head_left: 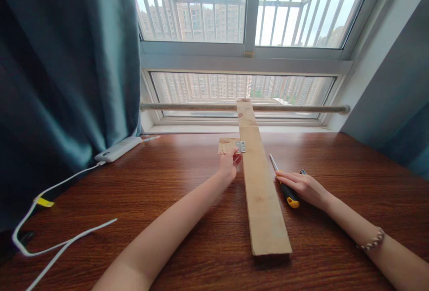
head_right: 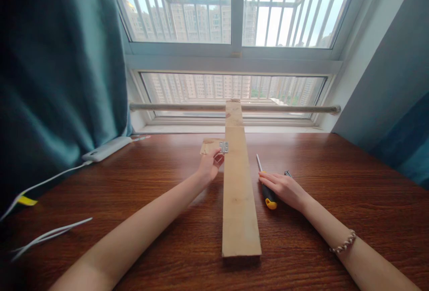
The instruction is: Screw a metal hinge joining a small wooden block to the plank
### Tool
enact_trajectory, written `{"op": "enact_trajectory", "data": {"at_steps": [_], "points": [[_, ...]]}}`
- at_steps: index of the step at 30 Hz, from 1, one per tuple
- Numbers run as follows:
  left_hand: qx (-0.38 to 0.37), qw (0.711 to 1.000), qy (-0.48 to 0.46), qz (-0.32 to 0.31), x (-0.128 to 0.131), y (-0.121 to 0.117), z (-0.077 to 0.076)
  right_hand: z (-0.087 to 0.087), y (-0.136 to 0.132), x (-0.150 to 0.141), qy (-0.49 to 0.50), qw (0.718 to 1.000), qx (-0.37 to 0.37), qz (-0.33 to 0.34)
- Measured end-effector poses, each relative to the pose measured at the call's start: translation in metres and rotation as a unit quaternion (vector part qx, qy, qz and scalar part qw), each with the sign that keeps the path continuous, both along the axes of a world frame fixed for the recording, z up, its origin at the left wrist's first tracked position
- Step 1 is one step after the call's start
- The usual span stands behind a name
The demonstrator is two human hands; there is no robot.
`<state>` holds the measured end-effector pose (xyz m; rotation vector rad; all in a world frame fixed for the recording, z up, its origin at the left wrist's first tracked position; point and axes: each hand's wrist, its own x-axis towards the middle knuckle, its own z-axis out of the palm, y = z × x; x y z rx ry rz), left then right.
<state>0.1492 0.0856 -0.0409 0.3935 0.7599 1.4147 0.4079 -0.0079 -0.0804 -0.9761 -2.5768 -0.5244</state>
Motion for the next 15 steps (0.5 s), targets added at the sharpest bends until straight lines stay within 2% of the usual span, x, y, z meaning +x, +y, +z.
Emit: {"op": "enact_trajectory", "data": {"at_steps": [4,9,12,14,15], "points": [[-0.008,1.0,-0.005,0.006,0.0,-0.001,0.003,0.002,0.0,-0.001,0.002,1.0,0.002,0.001],[-0.008,1.0,-0.002,0.009,0.0,-0.001,0.003,-0.001,0.0,-0.002,0.039,0.999,-0.036,-0.007],[-0.009,1.0,-0.003,0.008,0.0,0.0,0.002,-0.003,0.004,0.004,0.131,0.99,-0.048,-0.037],[-0.008,1.0,-0.002,0.01,0.0,0.0,0.002,-0.003,0.01,0.015,0.234,0.966,-0.03,-0.104],[-0.006,1.0,-0.001,0.01,0.0,0.001,0.001,-0.003,0.014,0.022,0.287,0.945,-0.019,-0.153]]}}
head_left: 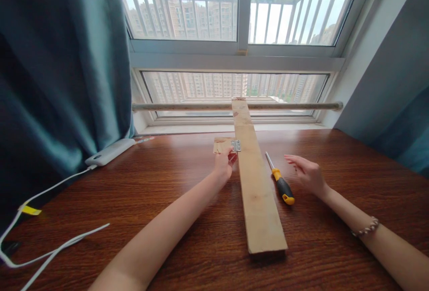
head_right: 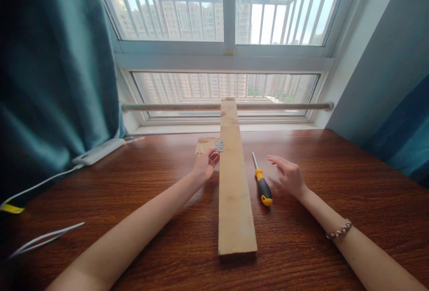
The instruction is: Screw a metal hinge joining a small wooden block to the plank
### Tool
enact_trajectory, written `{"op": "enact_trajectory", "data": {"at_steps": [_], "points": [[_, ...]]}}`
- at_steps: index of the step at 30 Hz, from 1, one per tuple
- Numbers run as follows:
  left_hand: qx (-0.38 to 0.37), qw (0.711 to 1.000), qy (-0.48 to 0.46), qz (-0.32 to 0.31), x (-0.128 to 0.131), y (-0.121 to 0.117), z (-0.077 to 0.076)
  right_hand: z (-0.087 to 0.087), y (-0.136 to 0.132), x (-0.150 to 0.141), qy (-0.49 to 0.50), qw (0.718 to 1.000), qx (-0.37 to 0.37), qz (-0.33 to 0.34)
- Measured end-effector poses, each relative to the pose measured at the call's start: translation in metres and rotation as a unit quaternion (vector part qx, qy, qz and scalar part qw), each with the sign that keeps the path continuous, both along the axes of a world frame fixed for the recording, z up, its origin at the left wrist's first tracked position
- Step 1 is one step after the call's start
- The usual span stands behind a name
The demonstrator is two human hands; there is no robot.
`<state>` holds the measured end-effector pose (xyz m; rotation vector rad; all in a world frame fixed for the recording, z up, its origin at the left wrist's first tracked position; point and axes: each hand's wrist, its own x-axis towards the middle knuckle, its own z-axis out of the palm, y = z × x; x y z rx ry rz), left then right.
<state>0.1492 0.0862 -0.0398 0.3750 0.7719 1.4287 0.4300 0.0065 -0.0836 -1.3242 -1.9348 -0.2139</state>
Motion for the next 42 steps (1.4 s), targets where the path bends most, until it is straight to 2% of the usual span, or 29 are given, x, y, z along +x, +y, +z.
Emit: {"op": "enact_trajectory", "data": {"at_steps": [3,5,8,10,14,23,25,27,29,31,34,37,39,42], "points": [[0.006,1.0,0.001,-0.002,0.0,0.001,-0.002,-0.001,0.012,0.027,0.113,0.981,-0.043,-0.15],[0.01,1.0,0.001,-0.004,0.0,0.002,-0.003,-0.005,0.019,0.044,0.143,0.965,-0.123,-0.182],[0.01,1.0,0.005,-0.006,0.0,0.003,-0.003,-0.011,0.023,0.059,0.169,0.944,-0.227,-0.167],[0.007,1.0,0.007,-0.004,0.0,0.002,-0.003,-0.013,0.024,0.062,0.18,0.94,-0.25,-0.151],[0.003,1.0,0.008,-0.007,0.0,0.002,-0.001,-0.015,0.023,0.062,0.169,0.94,-0.263,-0.138],[0.005,1.0,0.007,-0.004,0.0,0.002,-0.003,-0.021,0.029,0.07,0.118,0.94,-0.28,-0.154],[0.003,1.0,0.005,-0.005,0.0,0.001,-0.002,-0.022,0.029,0.071,0.141,0.939,-0.269,-0.159],[-0.001,1.0,0.002,-0.005,0.0,0.0,0.0,-0.018,0.029,0.069,0.206,0.933,-0.251,-0.154],[-0.004,1.0,0.001,-0.005,0.0,-0.002,0.002,-0.007,0.03,0.059,0.302,0.919,-0.212,-0.136],[-0.005,1.0,0.001,-0.007,-0.001,-0.003,0.003,0.013,0.033,0.038,0.394,0.9,-0.158,-0.103],[0.001,1.0,-0.002,-0.012,-0.001,-0.004,0.003,0.05,0.041,-0.015,0.472,0.875,-0.11,-0.022],[0.007,1.0,-0.005,-0.016,-0.001,-0.004,0.001,0.08,0.058,-0.077,0.48,0.868,-0.108,0.068],[0.009,1.0,-0.002,-0.018,-0.001,-0.002,-0.001,0.089,0.074,-0.111,0.464,0.868,-0.126,0.126],[0.011,1.0,0.001,-0.02,-0.001,-0.001,-0.004,0.086,0.099,-0.141,0.448,0.869,-0.131,0.163]]}}
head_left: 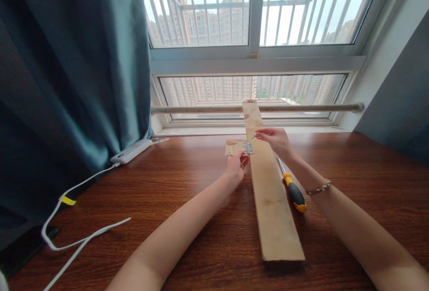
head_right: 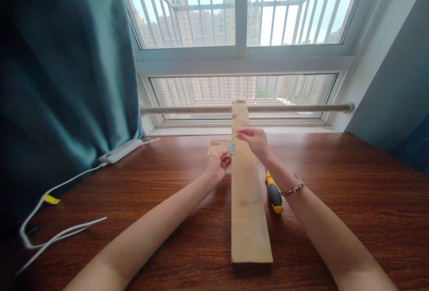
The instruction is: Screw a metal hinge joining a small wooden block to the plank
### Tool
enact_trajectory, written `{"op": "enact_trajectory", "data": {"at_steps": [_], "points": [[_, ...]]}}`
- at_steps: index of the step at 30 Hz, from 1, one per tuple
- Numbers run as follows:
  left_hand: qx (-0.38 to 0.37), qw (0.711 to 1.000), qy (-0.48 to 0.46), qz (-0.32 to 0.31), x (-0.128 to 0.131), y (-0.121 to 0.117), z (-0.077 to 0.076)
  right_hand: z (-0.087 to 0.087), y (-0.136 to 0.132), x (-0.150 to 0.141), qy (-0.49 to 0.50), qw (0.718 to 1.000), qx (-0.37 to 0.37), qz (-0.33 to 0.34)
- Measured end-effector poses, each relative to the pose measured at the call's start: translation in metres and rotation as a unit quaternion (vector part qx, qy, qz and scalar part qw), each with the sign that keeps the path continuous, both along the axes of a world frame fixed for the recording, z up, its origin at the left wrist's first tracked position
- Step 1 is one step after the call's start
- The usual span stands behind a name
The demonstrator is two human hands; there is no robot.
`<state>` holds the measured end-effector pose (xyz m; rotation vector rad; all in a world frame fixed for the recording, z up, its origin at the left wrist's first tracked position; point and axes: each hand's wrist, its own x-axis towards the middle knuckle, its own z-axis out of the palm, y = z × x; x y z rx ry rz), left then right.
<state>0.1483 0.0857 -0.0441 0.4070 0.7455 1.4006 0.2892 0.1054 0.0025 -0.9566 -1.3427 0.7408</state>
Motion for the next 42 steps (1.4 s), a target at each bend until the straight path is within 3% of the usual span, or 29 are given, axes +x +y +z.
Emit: {"op": "enact_trajectory", "data": {"at_steps": [6,15,18,23,27,42], "points": [[0.01,1.0,-0.006,-0.004,0.0,0.002,-0.003,-0.021,0.015,-0.007,-0.097,0.994,0.027,-0.03],[0.011,1.0,-0.008,0.002,0.001,0.002,-0.003,-0.027,0.016,-0.008,-0.189,0.978,0.075,-0.055],[0.01,1.0,-0.01,0.005,0.001,0.002,-0.002,-0.026,0.014,-0.01,-0.263,0.954,0.13,-0.067],[-0.002,1.0,-0.012,0.004,0.001,0.0,0.001,-0.022,0.006,-0.013,-0.4,0.887,0.227,-0.046],[-0.015,1.0,-0.012,0.01,0.001,-0.003,0.004,-0.022,0.004,-0.014,-0.463,0.848,0.256,-0.035],[-0.026,0.999,-0.022,0.014,0.0,-0.004,0.005,-0.023,0.004,-0.014,-0.414,0.881,0.228,-0.016]]}}
